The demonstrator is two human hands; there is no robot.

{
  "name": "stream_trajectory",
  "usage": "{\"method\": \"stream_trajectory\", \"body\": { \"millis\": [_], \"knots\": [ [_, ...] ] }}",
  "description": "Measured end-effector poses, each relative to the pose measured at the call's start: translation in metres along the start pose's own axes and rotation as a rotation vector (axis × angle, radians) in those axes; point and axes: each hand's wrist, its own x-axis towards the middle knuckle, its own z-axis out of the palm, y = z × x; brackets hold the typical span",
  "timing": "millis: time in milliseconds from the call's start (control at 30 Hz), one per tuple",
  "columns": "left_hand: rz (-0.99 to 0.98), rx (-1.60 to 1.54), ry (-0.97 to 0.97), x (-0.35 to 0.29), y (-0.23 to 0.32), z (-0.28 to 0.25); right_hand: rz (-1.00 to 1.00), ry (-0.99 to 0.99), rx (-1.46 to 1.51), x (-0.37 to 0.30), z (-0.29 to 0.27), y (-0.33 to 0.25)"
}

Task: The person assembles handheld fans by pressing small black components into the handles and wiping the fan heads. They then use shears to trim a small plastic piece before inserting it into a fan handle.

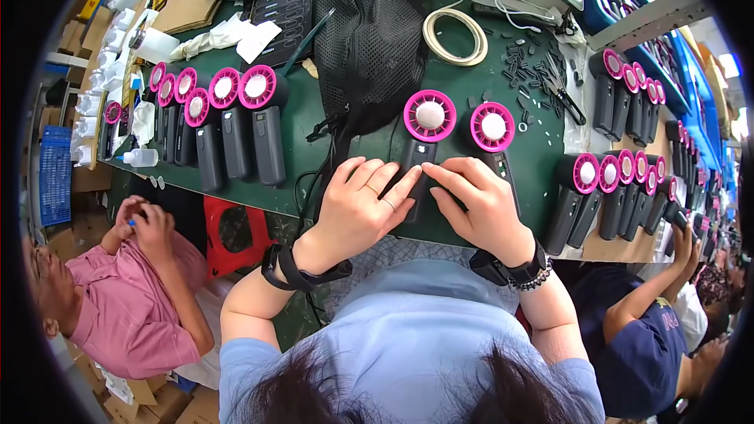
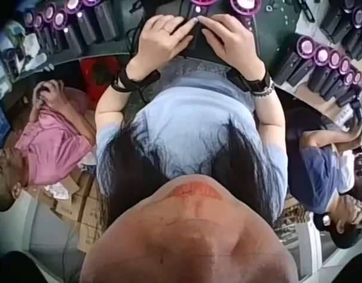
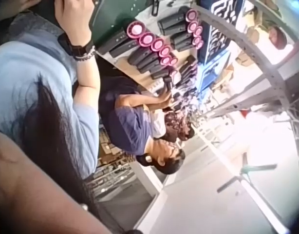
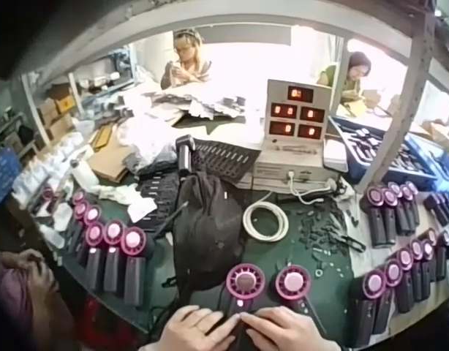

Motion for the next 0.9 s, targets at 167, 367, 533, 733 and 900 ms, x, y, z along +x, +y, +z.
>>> {"method": "stream_trajectory", "body": {
  "millis": [167, 367, 533, 733, 900],
  "knots": [
    [-0.007, 0.015, -0.017, 0.000, 0.000, -0.001, -0.001, -0.012, -0.001, 0.003, 0.004, 0.000],
    [-0.007, 0.017, -0.010, 0.003, 0.001, -0.001, 0.001, -0.012, -0.046, 0.007, 0.005, 0.000],
    [-0.025, -0.006, 0.020, -0.006, 0.003, 0.002, 0.002, -0.031, -0.085, 0.005, 0.006, 0.002],
    [-0.040, -0.029, 0.027, -0.010, 0.003, 0.000, -0.020, -0.052, -0.204, 0.009, 0.005, -0.002],
    [-0.123, -0.052, 0.120, -0.022, -0.004, -0.015, 0.000, -0.052, -0.147, 0.016, 0.003, -0.010]
  ]
}}
